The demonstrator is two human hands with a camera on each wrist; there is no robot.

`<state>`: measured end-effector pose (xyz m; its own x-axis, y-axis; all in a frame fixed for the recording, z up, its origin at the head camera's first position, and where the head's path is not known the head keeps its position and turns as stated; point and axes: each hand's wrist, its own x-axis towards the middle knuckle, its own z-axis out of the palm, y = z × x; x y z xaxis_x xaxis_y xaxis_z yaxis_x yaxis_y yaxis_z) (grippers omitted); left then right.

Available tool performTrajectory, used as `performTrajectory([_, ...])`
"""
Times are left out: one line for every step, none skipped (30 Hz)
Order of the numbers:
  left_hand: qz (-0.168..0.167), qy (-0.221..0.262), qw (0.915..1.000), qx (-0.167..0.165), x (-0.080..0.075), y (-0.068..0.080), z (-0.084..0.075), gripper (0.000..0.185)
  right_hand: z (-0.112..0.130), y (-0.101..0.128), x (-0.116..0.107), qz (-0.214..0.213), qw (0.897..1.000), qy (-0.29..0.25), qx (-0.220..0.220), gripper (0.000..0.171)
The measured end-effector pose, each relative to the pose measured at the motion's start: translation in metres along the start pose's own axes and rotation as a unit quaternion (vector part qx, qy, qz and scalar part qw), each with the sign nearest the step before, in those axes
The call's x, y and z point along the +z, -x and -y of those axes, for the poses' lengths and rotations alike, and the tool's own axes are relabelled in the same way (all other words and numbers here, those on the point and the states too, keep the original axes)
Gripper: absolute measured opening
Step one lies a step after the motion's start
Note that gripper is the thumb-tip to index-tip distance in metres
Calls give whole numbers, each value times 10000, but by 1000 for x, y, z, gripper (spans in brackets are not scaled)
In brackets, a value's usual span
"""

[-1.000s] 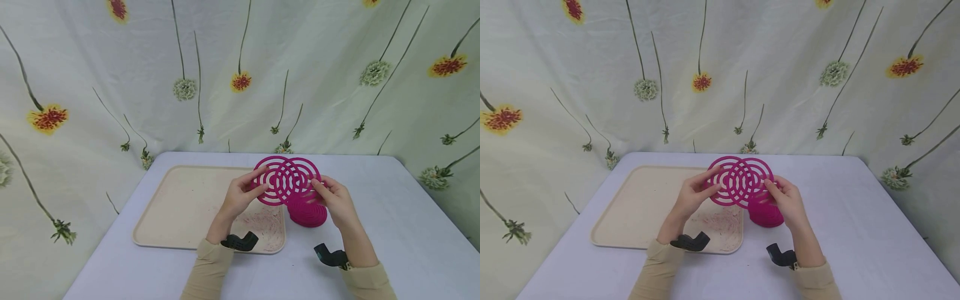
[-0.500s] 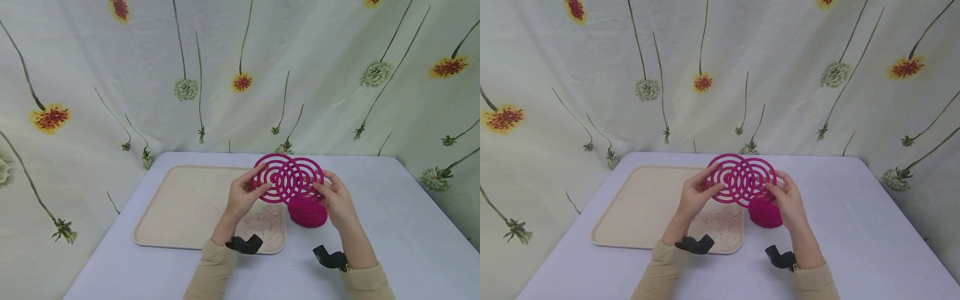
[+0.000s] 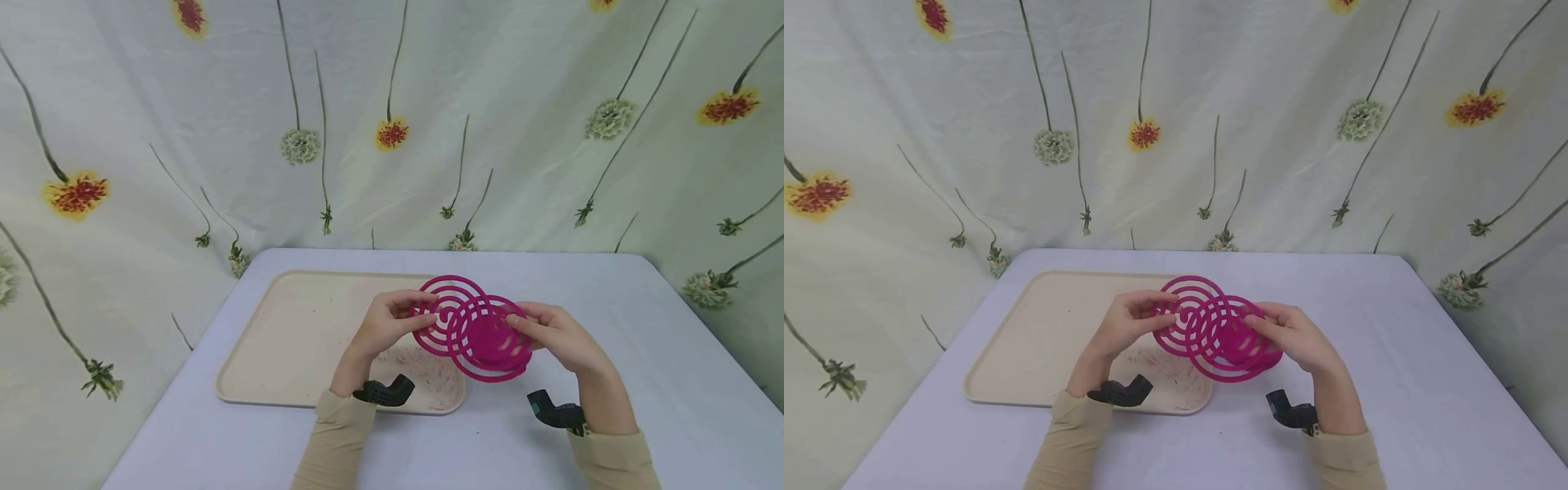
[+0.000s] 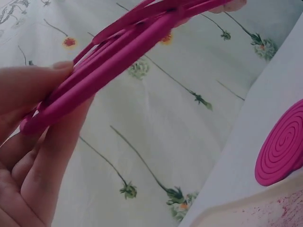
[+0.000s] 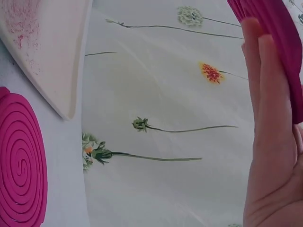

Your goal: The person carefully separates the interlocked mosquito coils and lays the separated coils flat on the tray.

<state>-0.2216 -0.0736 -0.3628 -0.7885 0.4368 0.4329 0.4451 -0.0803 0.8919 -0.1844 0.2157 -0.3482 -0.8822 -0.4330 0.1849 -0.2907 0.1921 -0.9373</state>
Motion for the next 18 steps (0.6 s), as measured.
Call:
performTrajectory([-170,33,9998,-2,1,0,0,30,1,-1,2,-201,9998,-11,11,35])
performTrajectory([-345,135,9993,-2,1,-1,-1,30,1,-2,4,-436,9990,-13,37,36])
performTrajectory([-525,251,9983,12,2,-1,-1,31,2,-3,6,-671,9977,-14,53,36])
performTrajectory([-693,353,9970,29,3,-2,-1,31,2,-5,9,-923,9957,-45,69,36])
performTrajectory([-842,466,9953,50,5,-2,-1,32,3,-6,12,-1176,9930,-82,89,38])
performTrajectory([-981,562,9936,71,6,-3,-1,32,4,-7,15,-1420,9897,-186,90,39])
performTrajectory([-1112,634,9917,107,8,-3,-1,33,5,-9,19,-1648,9855,-397,75,40])
performTrajectory([-1230,722,9897,148,10,-4,-1,34,5,-10,22,-1877,9802,-632,70,40])
performTrajectory([-1341,769,9878,196,12,-5,0,35,6,-12,27,-2107,9736,-879,55,40])
performTrajectory([-1436,819,9859,246,15,-6,0,36,7,-13,31,-2325,9654,-1183,43,40])
performTrajectory([-1525,864,9840,314,17,-7,0,38,8,-15,35,-2522,9563,-1478,25,38])
performTrajectory([-1622,864,9823,376,20,-8,0,39,9,-17,38,-2689,9468,-1769,-11,35])
performTrajectory([-1695,883,9806,438,23,-8,0,40,9,-18,42,-2860,9369,-2012,-30,32])
performTrajectory([-1768,894,9790,481,26,-9,0,41,9,-20,45,-3006,9278,-2209,-52,28])
performTrajectory([-1836,867,9778,510,28,-9,0,41,9,-21,48,-3136,9188,-2397,-79,25])
performTrajectory([-1893,812,9771,536,29,-9,1,41,9,-23,51,-3230,9105,-2580,-110,23])
performTrajectory([-1938,745,9766,554,31,-10,1,41,9,-24,53,-3290,9033,-2749,-140,22])
performTrajectory([-1966,673,9766,560,31,-9,1,40,9,-24,54,-3319,8983,-2875,-150,23])
